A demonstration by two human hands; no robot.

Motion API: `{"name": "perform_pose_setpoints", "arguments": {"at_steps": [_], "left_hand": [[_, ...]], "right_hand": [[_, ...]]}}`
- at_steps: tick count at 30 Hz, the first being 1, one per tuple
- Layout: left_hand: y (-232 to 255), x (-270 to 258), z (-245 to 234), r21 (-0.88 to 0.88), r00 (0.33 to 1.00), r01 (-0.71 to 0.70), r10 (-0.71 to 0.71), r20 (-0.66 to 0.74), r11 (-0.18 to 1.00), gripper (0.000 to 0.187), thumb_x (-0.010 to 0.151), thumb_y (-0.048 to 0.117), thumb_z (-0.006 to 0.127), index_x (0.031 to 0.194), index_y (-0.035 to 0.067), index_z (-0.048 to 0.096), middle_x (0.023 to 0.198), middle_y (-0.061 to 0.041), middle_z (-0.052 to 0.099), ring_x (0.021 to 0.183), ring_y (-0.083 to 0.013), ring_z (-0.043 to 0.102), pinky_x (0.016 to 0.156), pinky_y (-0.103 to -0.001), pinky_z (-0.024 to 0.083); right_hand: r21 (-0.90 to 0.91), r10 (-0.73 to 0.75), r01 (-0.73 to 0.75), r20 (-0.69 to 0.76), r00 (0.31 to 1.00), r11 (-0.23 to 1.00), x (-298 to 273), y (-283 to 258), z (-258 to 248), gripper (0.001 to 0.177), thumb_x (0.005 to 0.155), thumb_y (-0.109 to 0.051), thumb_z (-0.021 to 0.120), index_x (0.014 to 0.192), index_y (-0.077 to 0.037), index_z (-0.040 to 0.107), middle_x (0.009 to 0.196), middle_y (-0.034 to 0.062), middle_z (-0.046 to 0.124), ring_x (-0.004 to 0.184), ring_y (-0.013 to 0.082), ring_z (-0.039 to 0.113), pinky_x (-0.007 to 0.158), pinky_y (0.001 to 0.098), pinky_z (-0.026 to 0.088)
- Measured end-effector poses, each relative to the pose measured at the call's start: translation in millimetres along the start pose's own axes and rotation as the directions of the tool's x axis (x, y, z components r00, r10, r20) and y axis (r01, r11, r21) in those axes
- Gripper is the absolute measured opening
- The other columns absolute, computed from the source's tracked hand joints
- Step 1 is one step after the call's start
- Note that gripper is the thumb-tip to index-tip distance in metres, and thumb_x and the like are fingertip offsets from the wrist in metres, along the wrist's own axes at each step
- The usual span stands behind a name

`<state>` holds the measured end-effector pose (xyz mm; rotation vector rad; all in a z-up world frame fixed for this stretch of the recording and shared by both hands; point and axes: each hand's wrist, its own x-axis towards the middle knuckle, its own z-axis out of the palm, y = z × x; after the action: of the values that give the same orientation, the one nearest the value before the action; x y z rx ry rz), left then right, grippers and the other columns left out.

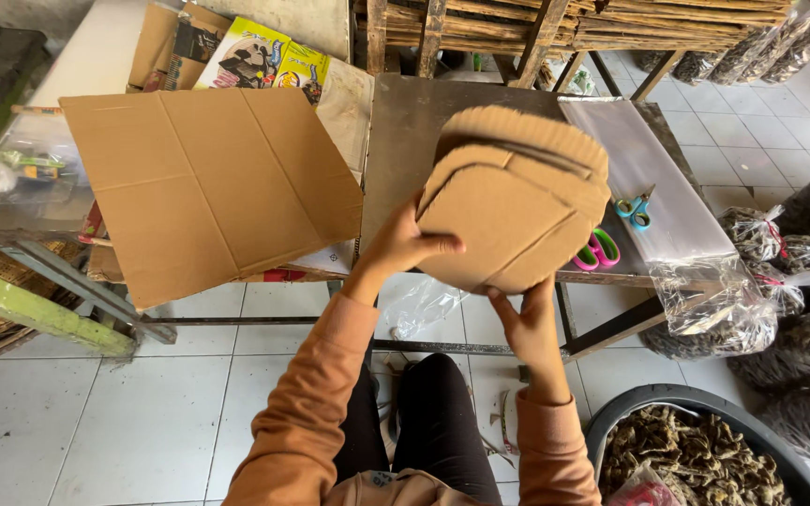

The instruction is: The person uses pink-handled scissors to cut a rectangular piece of cardboard into a rounded shape. They rotate the cardboard while cutting and then place the finished piece on a table. Finally, they place the cut cardboard into a clear plastic bag.

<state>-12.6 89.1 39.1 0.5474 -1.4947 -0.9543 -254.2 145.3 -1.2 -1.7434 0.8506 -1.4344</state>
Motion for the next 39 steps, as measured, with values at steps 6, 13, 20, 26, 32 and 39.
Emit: {"name": "perform_pose_setpoints", "arguments": {"at_steps": [6,13,20,26,32,39], "left_hand": [[0.9,-46.9,23.3,0.055,0.997,-0.079,0.08,-0.011,0.995,0.066,0.08,0.013,0.093,0.136,0.0,0.061,0.128,-0.01,0.072,0.119,-0.0153,0.066,0.105,-0.034,0.057],[-15.9,-69.3,38.5,0.038,0.978,-0.183,0.185,-0.099,0.982,0.047,0.089,0.006,0.084,0.126,0.006,0.056,0.119,-0.01,0.072,0.112,-0.0157,0.071,0.1,-0.031,0.061],[6.7,-76.5,33.1,0.087,0.979,-0.2,0.202,-0.015,0.976,0.059,0.096,0.027,0.08,0.136,0.008,0.042,0.128,-0.011,0.061,0.121,-0.0194,0.06,0.107,-0.034,0.052],[39.1,-72.5,33.3,-0.027,0.998,-0.052,0.051,-0.033,0.998,0.091,0.095,0.079,0.032,0.139,0.0,0.047,0.137,-0.013,0.059,0.125,-0.0208,0.057,0.112,-0.036,0.049],[54.0,-75.1,27.6,0.031,0.981,-0.191,0.19,0.026,0.981,0.081,0.103,0.068,0.035,0.142,-0.001,0.051,0.138,-0.013,0.063,0.131,-0.0204,0.061,0.112,-0.034,0.049],[27.0,-102.3,-4.2,0.392,0.898,0.23,-0.038,-0.439,0.891,0.021,0.103,0.019,0.065,0.113,0.002,0.072,0.08,-0.001,0.066,0.069,-0.0079,0.054,0.063,-0.023,0.044]], "right_hand": [[-0.328,-0.116,0.043,-0.207,0.971,0.944,-12.7,-13.3,10.1,0.081,0.089,-0.009,0.081,0.15,0.001,0.028,0.147,0.0189,0.043,0.137,0.0301,0.046,0.118,0.0414,0.035],[-0.281,-0.312,0.212,-0.385,0.868,0.936,-9.7,-10.7,22.0,0.063,0.094,-0.018,0.078,0.14,0.0,0.04,0.139,0.0167,0.051,0.137,0.0286,0.054,0.116,0.0416,0.046],[-0.355,-0.312,0.189,-0.331,0.89,0.916,-2.3,-18.8,26.1,0.058,0.093,-0.023,0.079,0.132,0.003,0.045,0.131,0.0161,0.049,0.132,0.0319,0.057,0.112,0.0451,0.049],[-0.346,-0.382,0.281,-0.272,0.883,0.895,-5.0,-8.6,28.1,0.053,0.095,-0.026,0.077,0.132,-0.001,0.048,0.131,0.0144,0.05,0.132,0.0316,0.058,0.114,0.0458,0.051],[-0.432,-0.257,0.138,-0.231,0.939,0.891,-7.1,15.6,24.2,0.051,0.092,-0.015,0.081,0.128,-0.002,0.047,0.128,0.0131,0.057,0.117,0.026,0.061,0.104,0.0395,0.051],[0.009,0.042,-0.041,-0.13,0.991,0.999,-2.9,19.5,19.4,0.058,0.091,-0.009,0.076,0.134,0.0,0.039,0.129,0.0121,0.059,0.12,0.0212,0.06,0.105,0.0354,0.05]]}}
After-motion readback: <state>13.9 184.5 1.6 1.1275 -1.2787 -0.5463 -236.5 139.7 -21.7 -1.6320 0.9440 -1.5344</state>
